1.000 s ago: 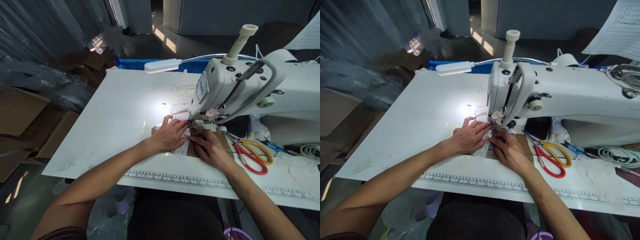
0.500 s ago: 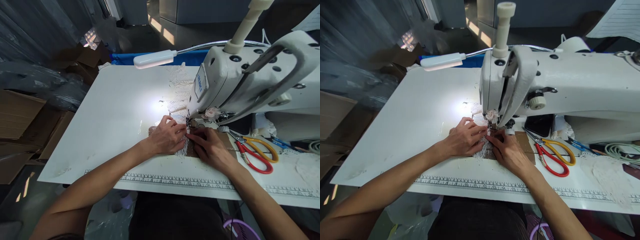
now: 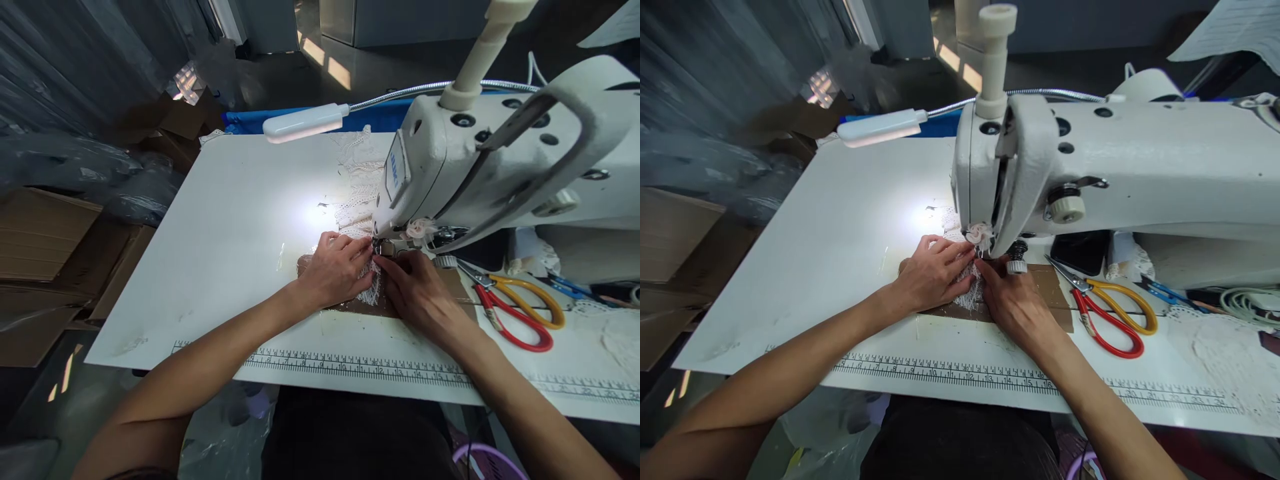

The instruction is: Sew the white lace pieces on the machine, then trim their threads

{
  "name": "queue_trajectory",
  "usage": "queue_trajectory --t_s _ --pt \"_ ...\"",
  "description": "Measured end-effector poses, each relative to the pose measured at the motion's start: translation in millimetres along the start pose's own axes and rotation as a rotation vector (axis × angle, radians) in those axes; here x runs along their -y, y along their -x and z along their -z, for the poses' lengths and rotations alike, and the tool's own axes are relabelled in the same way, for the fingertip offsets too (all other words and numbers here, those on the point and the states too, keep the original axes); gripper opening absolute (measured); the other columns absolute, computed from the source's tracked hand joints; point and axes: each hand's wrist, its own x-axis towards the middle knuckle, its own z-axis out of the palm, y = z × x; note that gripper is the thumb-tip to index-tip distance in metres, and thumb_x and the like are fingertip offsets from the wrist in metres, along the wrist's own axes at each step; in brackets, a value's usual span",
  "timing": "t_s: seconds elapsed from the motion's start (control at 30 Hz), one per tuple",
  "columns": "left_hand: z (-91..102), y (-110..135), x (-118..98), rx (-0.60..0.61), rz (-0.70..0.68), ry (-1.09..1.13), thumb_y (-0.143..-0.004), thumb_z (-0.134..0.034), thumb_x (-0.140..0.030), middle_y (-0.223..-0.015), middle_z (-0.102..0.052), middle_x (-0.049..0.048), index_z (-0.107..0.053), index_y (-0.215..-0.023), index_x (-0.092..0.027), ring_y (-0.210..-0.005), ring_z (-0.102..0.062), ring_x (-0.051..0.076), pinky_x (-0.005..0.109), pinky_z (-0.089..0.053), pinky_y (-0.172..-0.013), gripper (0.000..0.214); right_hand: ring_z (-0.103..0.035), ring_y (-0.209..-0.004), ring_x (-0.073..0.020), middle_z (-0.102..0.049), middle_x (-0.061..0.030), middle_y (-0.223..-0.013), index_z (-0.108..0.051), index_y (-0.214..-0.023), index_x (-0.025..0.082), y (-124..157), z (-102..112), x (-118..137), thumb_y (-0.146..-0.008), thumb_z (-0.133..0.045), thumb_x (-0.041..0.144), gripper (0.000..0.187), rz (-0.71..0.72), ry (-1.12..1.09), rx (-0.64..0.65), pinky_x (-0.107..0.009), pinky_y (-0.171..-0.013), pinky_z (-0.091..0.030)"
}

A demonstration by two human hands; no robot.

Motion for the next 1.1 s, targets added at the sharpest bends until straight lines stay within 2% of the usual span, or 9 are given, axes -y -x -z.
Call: queue_trajectory --t_s 0.2,0.33,0.4,0.5,0.57,0.73,0.83,0.93,1.1 --pt "-2.8 -0.9 3.5 -0.077 0.005 0.043 -0.096 -0.046 -0.036 -0.120 -0.063 0.0115 -0.061 -0.118 -0.015 -0.097 -0.056 0.024 0.043 -0.040 -0.088 0.033 -0.055 -0.091 -0.0290 -0.054 -0.0185 -0.105 -0.063 -0.125 0.012 6.6 2.5 -3.0 -0.092 -0.042 0.016 0.039 0.007 -0.088 0.030 -0.046 -0.077 -0.055" --pt "-4.6 -19.9 25.3 -0.204 0.016 0.063 -0.094 -0.044 -0.024 -0.108 -0.063 0.0109 -0.062 -0.109 -0.016 -0.091 -0.055 0.022 0.040 -0.042 -0.081 0.024 -0.055 -0.096 -0.0287 -0.051 -0.0175 -0.110 -0.061 -0.129 0.015 14.3 0.2 -5.0 -0.092 -0.045 0.019 0.041 -0.051 -0.144 0.038 -0.047 -0.085 -0.054" --pt "-4.8 -35.2 42.3 -0.138 -0.019 0.058 -0.094 -0.040 -0.019 -0.100 -0.064 0.0101 -0.062 -0.106 -0.016 -0.088 -0.055 0.022 0.039 -0.041 -0.080 0.025 -0.055 -0.099 -0.0294 -0.051 -0.0176 -0.110 -0.060 -0.131 0.014 15.7 0.7 -5.1 -0.093 -0.045 0.020 0.041 -0.067 -0.170 0.052 -0.048 -0.087 -0.053" --pt "-3.9 -54.5 64.8 0.061 -0.081 0.080 -0.097 -0.037 -0.022 -0.097 -0.064 0.0110 -0.063 -0.107 -0.015 -0.092 -0.057 0.024 0.041 -0.041 -0.083 0.028 -0.056 -0.105 -0.0294 -0.051 -0.0181 -0.116 -0.055 -0.136 0.014 18.4 7.8 -5.3 -0.094 -0.045 0.021 0.044 -0.077 -0.219 0.085 -0.047 -0.091 -0.053" --pt "-1.5 -59.2 71.7 0.089 -0.050 0.067 -0.098 -0.036 -0.024 -0.103 -0.063 0.0136 -0.061 -0.111 -0.013 -0.098 -0.058 0.027 0.043 -0.041 -0.088 0.030 -0.057 -0.107 -0.0274 -0.051 -0.0173 -0.119 -0.052 -0.138 0.015 23.3 16.5 -6.7 -0.095 -0.045 0.021 0.045 -0.083 -0.250 0.094 -0.044 -0.093 -0.052" --pt "11.3 -36.4 57.6 -0.020 -0.039 0.100 -0.100 -0.039 -0.030 -0.126 -0.057 0.0172 -0.057 -0.121 -0.013 -0.109 -0.056 0.028 0.046 -0.043 -0.092 0.033 -0.056 -0.112 -0.0247 -0.053 -0.0125 -0.118 -0.054 -0.134 0.020 47.6 38.6 -15.0 -0.096 -0.046 0.022 0.039 -0.107 -0.302 0.063 -0.041 -0.095 -0.050" --pt "17.8 -12.6 40.6 -0.005 -0.139 0.250 -0.098 -0.046 -0.032 -0.116 -0.063 0.0139 -0.062 -0.114 -0.013 -0.100 -0.060 0.022 0.038 -0.049 -0.084 0.029 -0.057 -0.108 -0.0236 -0.055 -0.0104 -0.114 -0.056 -0.132 0.023 60.2 44.1 -18.3 -0.097 -0.046 0.023 0.036 -0.141 -0.306 0.038 -0.039 -0.091 -0.051" --pt "19.5 4.9 26.5 0.067 -0.241 0.382 -0.095 -0.056 -0.034 -0.103 -0.067 0.0096 -0.067 -0.104 -0.015 -0.092 -0.062 0.019 0.034 -0.051 -0.080 0.024 -0.058 -0.107 -0.0233 -0.056 -0.0099 -0.113 -0.058 -0.128 0.024 63.6 43.4 -16.7 -0.096 -0.047 0.023 0.034 -0.139 -0.307 0.024 -0.038 -0.088 -0.051" --pt "14.5 13.0 14.4 0.095 -0.186 0.454 -0.094 -0.057 -0.029 -0.097 -0.067 0.0081 -0.067 -0.087 -0.016 -0.088 -0.061 0.019 0.035 -0.051 -0.080 0.019 -0.060 -0.105 -0.0226 -0.057 -0.0110 -0.113 -0.061 -0.125 0.021 53.0 37.9 -6.4 -0.096 -0.046 0.022 0.032 -0.101 -0.315 0.027 -0.037 -0.087 -0.052"
